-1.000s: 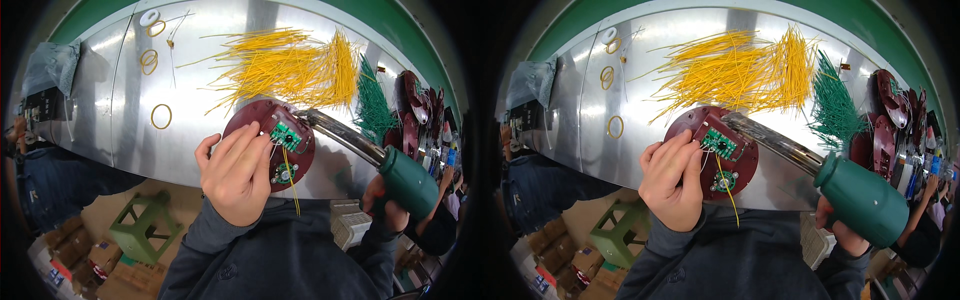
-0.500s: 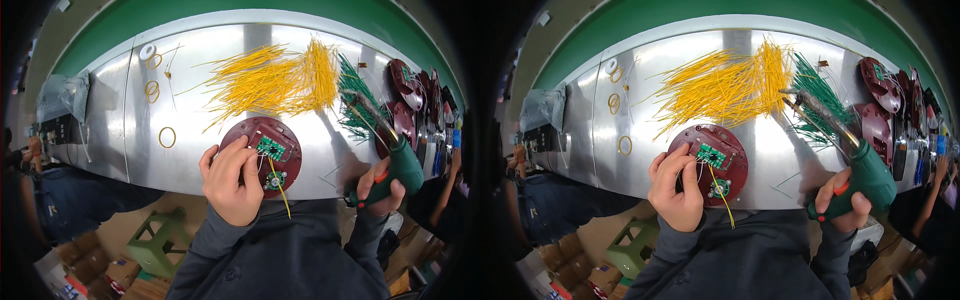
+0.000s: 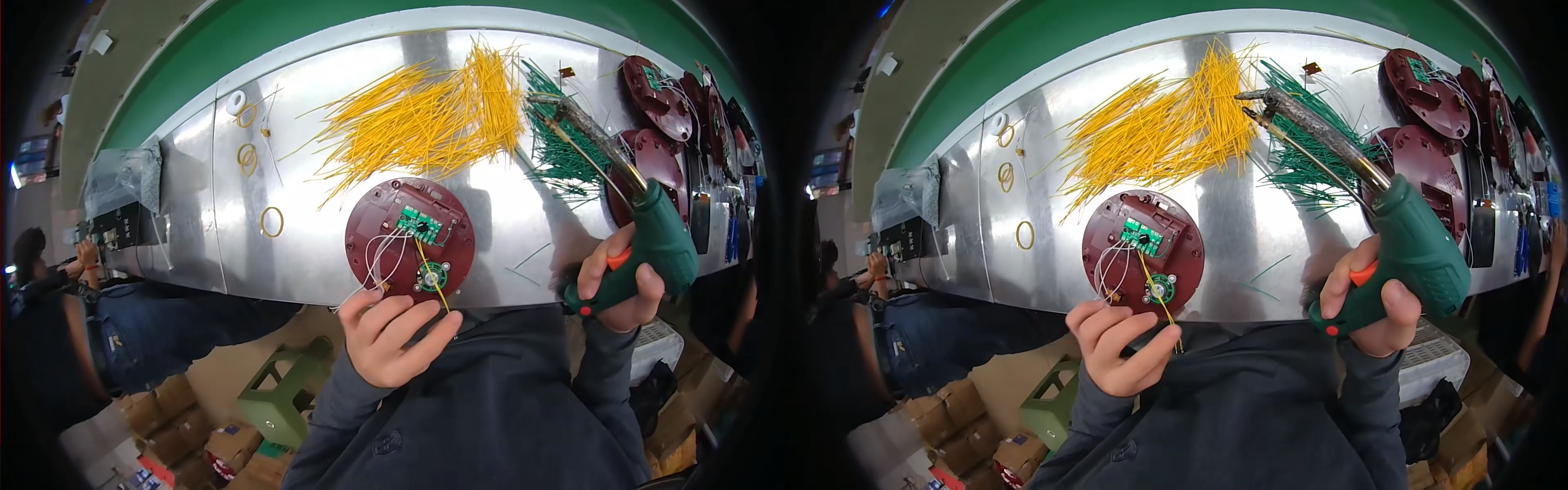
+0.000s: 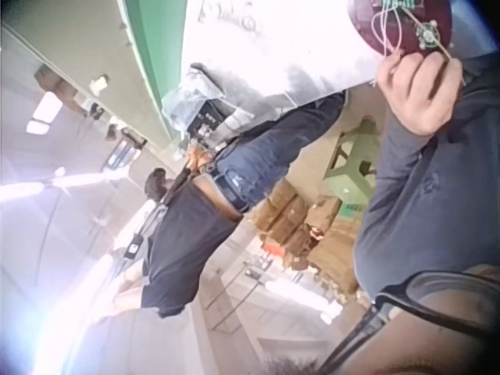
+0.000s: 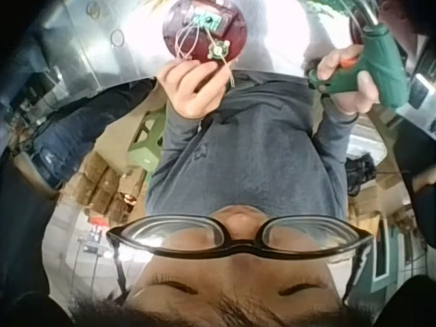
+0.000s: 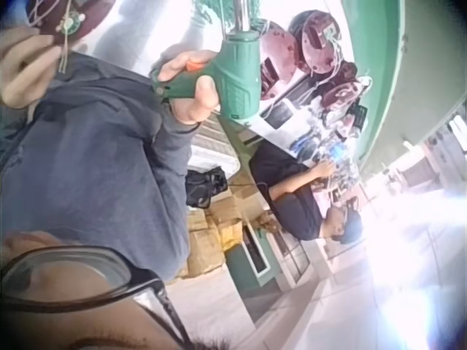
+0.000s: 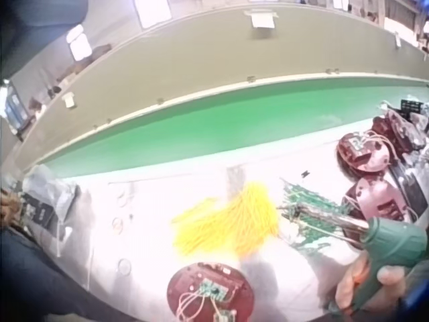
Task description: The person solders wires to the circuit board of a plastic base using a soldering iron, places the assembled base onto the conveyor line, and solders wires onto another base.
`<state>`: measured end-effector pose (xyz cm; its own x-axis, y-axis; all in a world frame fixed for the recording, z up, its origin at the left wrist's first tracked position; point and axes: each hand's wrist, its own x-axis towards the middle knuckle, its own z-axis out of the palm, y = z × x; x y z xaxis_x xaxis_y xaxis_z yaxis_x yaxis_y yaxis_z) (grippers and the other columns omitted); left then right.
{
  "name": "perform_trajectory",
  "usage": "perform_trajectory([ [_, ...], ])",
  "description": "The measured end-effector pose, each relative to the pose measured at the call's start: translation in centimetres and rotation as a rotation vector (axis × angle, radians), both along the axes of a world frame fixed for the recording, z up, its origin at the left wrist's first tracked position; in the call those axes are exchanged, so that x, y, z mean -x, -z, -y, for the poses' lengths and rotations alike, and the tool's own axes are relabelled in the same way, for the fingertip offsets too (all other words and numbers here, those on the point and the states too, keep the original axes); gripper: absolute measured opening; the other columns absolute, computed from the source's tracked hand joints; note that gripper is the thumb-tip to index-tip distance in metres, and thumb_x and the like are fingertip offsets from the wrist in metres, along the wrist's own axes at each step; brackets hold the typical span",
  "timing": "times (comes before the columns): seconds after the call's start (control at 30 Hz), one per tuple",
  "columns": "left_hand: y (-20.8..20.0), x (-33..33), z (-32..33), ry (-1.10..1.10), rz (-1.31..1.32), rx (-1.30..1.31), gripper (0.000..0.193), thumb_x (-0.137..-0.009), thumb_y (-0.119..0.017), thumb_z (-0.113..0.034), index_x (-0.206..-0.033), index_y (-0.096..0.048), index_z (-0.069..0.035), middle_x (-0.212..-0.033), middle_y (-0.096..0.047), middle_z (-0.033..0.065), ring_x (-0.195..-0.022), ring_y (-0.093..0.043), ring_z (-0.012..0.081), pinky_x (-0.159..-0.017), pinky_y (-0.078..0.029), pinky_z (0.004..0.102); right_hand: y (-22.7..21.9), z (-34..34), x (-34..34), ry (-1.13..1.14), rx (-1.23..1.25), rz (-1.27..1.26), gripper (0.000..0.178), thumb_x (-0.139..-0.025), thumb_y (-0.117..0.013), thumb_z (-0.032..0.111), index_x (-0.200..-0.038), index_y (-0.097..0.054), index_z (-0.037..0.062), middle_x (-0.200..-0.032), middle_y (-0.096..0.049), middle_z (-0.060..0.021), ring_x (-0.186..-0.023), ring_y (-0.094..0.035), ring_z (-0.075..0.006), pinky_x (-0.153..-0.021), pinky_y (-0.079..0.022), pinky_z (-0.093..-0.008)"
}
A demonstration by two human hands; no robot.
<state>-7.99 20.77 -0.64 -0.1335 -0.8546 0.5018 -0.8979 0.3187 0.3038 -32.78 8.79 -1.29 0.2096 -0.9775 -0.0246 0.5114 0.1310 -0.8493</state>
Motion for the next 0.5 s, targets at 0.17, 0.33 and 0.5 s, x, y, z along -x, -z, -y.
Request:
perform_trajectory([
  [0.17, -0.5, 0.7, 0.8, -0.025, -0.023, 0.007, 0.030, -0.061, -0.075, -0.016, -0.090, -0.072, -0.023, -0.100, -0.064, -0.0076, -0.093, -0.054, 0.0146, -0.087, -0.034, 0.0387, 0.1, 0.1, 0.1, -0.024, 0.015, 0.030, 0.040, -0.083, -0.053, 0.030, -0.095, -0.042, -0.0062, -0.071, -0.052, -0.0204, -0.042, -0.049, -0.0234, -0.039, -0.044, -0.0327],
  [0.33, -0.8, 0.9, 1.5, -0.065, -0.180, -0.022, 0.025, -0.066, -0.074, -0.009, -0.088, -0.070, -0.019, -0.090, -0.066, -0.0066, -0.087, -0.057, 0.0150, -0.086, -0.033, 0.0369, 0.1, 0.1, 0.1, -0.013, 0.012, -0.021, 0.039, -0.083, -0.051, 0.031, -0.095, -0.042, -0.0051, -0.069, -0.052, -0.0190, -0.042, -0.050, -0.0223, -0.040, -0.045, -0.0314],
  [0.5, -0.2, 1.0, 1.8, -0.188, -0.576, 0.047, 0.022, -0.075, -0.065, 0.008, -0.092, -0.066, -0.004, -0.078, -0.067, 0.0013, -0.072, -0.057, 0.0164, -0.082, -0.037, 0.0312, 0.0, 0.0, -0.1, -0.001, 0.000, -0.028, 0.039, -0.084, -0.051, 0.033, -0.096, -0.043, -0.0034, -0.067, -0.053, -0.0172, -0.042, -0.050, -0.0210, -0.040, -0.045, -0.0297],
])
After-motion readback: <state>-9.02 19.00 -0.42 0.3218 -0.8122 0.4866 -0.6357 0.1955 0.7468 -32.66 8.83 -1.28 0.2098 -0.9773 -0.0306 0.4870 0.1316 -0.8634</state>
